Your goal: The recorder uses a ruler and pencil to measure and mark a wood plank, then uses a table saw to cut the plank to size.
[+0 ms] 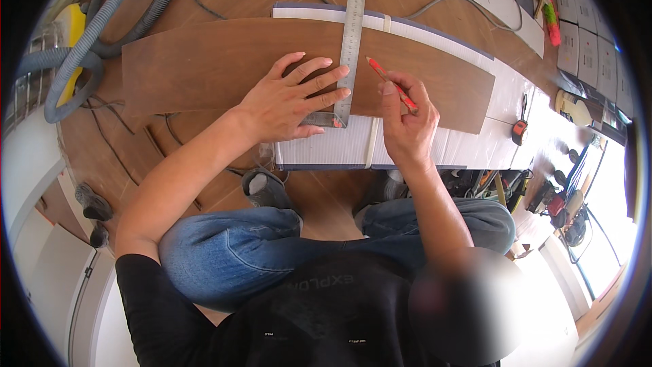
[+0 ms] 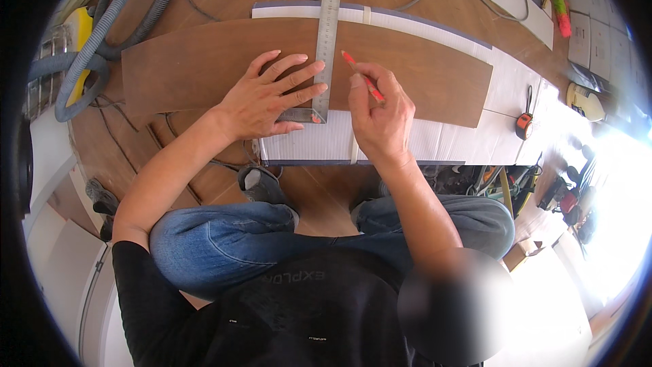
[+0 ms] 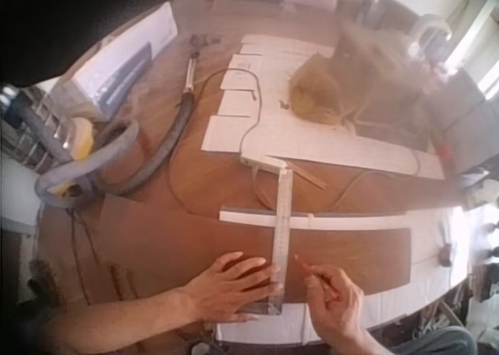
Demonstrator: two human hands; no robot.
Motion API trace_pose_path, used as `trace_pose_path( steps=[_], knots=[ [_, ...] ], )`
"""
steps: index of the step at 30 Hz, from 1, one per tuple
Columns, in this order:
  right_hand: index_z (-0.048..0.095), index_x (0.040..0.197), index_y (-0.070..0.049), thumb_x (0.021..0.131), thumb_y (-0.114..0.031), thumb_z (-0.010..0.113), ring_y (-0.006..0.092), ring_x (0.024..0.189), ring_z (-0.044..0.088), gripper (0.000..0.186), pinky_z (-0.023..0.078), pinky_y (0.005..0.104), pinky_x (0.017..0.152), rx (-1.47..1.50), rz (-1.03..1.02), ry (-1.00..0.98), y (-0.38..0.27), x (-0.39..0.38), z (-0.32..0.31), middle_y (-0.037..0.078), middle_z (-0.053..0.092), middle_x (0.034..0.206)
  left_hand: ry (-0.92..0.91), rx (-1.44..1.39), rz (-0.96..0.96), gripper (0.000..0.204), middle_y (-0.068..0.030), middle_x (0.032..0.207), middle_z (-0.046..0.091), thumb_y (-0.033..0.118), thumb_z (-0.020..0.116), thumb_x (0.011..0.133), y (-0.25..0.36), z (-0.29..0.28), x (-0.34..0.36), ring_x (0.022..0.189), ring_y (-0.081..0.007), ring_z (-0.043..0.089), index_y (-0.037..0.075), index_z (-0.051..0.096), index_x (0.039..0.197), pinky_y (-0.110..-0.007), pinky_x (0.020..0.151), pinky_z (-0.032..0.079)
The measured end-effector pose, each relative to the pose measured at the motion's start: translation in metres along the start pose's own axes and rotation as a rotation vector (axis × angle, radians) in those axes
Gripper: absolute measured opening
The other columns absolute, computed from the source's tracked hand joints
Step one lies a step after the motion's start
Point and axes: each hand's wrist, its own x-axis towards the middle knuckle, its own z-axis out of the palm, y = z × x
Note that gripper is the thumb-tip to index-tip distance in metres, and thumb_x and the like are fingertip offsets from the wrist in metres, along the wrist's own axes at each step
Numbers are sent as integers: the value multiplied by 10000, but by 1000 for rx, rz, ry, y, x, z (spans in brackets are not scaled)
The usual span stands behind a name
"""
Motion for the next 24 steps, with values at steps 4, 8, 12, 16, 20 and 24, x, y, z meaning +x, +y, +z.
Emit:
trace_pose_path(
  steps=[4, 8, 12, 16, 20, 24],
  knots=[
    [683, 1188, -30, 993, -134, 658, 296, 927, 737, 222, 566, 370, 845, -16, -16, -19, -4, 3, 2, 168, 745, 1032, 4, 7, 2, 939, 28, 1725, 257, 536, 812, 781, 0, 0, 1, 1554, -241, 250, 308, 405, 1597, -521, 1271, 183],
    [665, 1259, -41, 1021, -162, 631, 319, 993, 749, 269, 574, 392, 860, -68, -37, -52, -6, 7, 5, 183, 749, 1083, 2, -2, 6, 939, 25, 1723, 264, 527, 815, 779, -1, 0, 1, 1553, -243, 253, 306, 409, 1596, -522, 1269, 185],
    [649, 1293, -36, 1036, -173, 618, 336, 982, 751, 292, 580, 398, 853, -65, 9, -76, -9, 10, 11, 186, 752, 1101, 6, -7, -2, 936, 22, 1720, 273, 509, 822, 777, 0, 0, 0, 1554, -242, 258, 305, 414, 1594, -521, 1269, 186],
    [625, 1329, -36, 1048, -185, 606, 361, 989, 749, 320, 587, 408, 851, -78, -14, -72, -11, 13, 15, 195, 751, 1124, 14, -12, -7, 942, 23, 1720, 275, 509, 824, 774, 1, 1, -1, 1554, -238, 259, 306, 412, 1596, -519, 1273, 180],
    [616, 1342, -40, 1050, -186, 604, 374, 1008, 745, 327, 588, 419, 857, -108, -32, -63, -8, 17, 17, 197, 750, 1135, 9, -11, -3, 951, 25, 1719, 277, 513, 826, 770, 1, 0, 0, 1554, -239, 259, 307, 408, 1599, -518, 1275, 174],
    [609, 1341, -40, 1045, -172, 604, 376, 995, 742, 324, 588, 428, 849, -133, -32, -93, -12, 18, 18, 197, 749, 1125, 1, -17, -8, 950, 25, 1719, 277, 513, 825, 772, 0, 0, 0, 1554, -239, 259, 308, 406, 1601, -518, 1277, 168]
  ],
)
